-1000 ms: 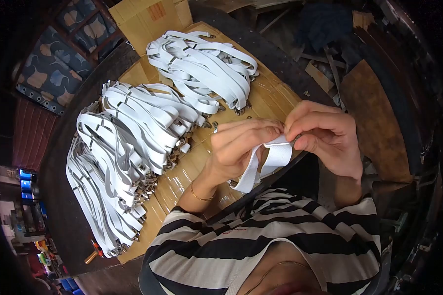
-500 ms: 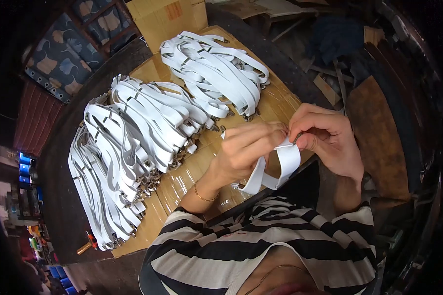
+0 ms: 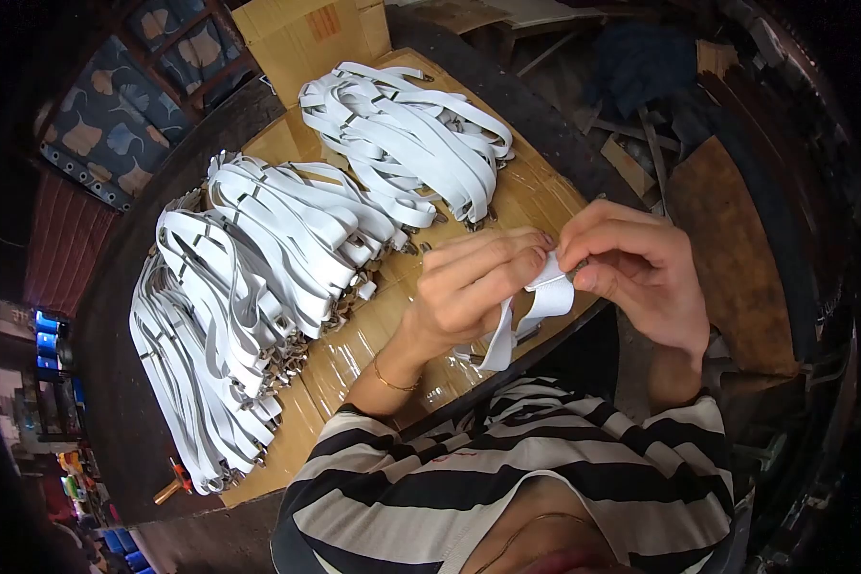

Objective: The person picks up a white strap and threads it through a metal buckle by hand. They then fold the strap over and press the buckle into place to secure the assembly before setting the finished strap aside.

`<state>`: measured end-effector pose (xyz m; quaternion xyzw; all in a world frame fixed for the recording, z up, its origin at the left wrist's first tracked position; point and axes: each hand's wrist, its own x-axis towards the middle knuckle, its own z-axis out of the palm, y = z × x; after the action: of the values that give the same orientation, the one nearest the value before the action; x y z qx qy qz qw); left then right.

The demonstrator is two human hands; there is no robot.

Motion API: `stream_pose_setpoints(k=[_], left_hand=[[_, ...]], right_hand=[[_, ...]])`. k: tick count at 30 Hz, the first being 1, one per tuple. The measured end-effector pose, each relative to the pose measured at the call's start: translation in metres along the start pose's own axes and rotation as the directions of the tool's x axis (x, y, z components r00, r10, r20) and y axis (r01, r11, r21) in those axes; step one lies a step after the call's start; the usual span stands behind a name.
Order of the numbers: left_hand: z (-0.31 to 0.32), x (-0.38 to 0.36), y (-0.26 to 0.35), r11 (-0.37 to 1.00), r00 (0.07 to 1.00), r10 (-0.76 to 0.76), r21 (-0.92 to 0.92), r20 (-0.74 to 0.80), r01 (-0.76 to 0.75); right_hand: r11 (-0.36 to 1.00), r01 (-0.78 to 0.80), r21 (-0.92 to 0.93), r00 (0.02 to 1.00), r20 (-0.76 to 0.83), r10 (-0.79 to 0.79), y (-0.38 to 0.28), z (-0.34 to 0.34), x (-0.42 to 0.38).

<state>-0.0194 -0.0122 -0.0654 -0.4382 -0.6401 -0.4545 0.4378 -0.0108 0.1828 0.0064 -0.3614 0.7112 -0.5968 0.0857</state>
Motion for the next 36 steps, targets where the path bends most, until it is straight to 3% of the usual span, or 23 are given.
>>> stream_pose_setpoints(k=[1, 4, 7, 13, 17, 19, 20, 22, 23, 25, 29, 31, 33, 36], left_hand=[[0.0, -0.001, 0.0, 1.0, 1.0, -0.001, 0.003, -0.001, 0.001], [-0.001, -0.002, 0.0, 1.0, 0.999, 0.021, -0.022, -0.032, -0.021], [-0.001, -0.001, 0.004, 0.999, 0.997, -0.038, -0.042, -0.063, 0.035], [-0.001, 0.003, 0.007, 0.996, 0.998, 0.052, 0.066, 0.03, -0.054], [0.003, -0.002, 0.002, 0.998, 1.0, 0.01, 0.069, -0.024, -0.008], [0.003, -0.001, 0.0, 0.999, 0.999, -0.01, 0.039, -0.042, 0.012], [0.003, 0.0, 0.001, 1.0, 0.998, -0.028, -0.001, -0.062, 0.028], [0.002, 0.0, 0.001, 0.998, 0.995, -0.05, -0.039, -0.082, 0.047], [0.002, 0.0, -0.001, 0.996, 0.995, -0.054, -0.082, -0.083, 0.047], [0.001, -0.002, -0.001, 0.991, 0.995, -0.062, -0.125, -0.084, 0.051], [0.0, -0.002, 0.0, 0.982, 0.991, -0.092, -0.172, -0.093, 0.075], [-0.001, -0.002, 0.0, 0.978, 0.991, -0.099, -0.195, -0.095, 0.079], [-0.005, -0.003, 0.001, 0.99, 0.997, -0.081, -0.113, -0.01, 0.08], [-0.002, 0.002, 0.006, 0.998, 0.997, -0.064, -0.023, -0.033, 0.063]], right_hand=[[1.0, 0.0, 0.001, 1.0, 0.003, 0.0, -0.001, 0.003, -0.002], [0.963, 0.112, -0.246, 0.985, -0.104, -0.141, -0.005, 0.011, -0.005], [0.939, 0.179, -0.293, 0.967, -0.124, -0.223, 0.0, 0.016, -0.004], [0.955, 0.155, -0.254, 0.983, -0.054, -0.174, 0.0, 0.01, 0.003], [0.953, 0.118, -0.279, 0.978, -0.133, -0.16, 0.007, 0.018, 0.001], [0.996, 0.087, -0.009, 0.986, -0.14, -0.087, 0.015, 0.017, 0.001], [0.996, 0.089, -0.01, 0.986, -0.144, -0.09, 0.018, 0.017, 0.0], [0.935, 0.084, 0.345, 0.976, -0.218, -0.007, 0.022, 0.017, -0.001], [0.934, 0.084, 0.347, 0.976, -0.216, -0.007, 0.022, 0.017, 0.0], [0.984, 0.149, 0.1, 0.977, -0.168, -0.131, 0.019, 0.016, 0.0], [0.985, 0.169, -0.019, 0.977, -0.125, -0.17, 0.011, 0.012, 0.003], [0.935, 0.289, -0.206, 0.949, -0.064, -0.308, 0.009, 0.009, 0.005], [0.932, 0.281, -0.229, 0.95, -0.071, -0.304, 0.008, 0.01, 0.006], [0.95, 0.248, -0.188, 0.959, -0.09, -0.269, 0.012, 0.011, 0.006]])
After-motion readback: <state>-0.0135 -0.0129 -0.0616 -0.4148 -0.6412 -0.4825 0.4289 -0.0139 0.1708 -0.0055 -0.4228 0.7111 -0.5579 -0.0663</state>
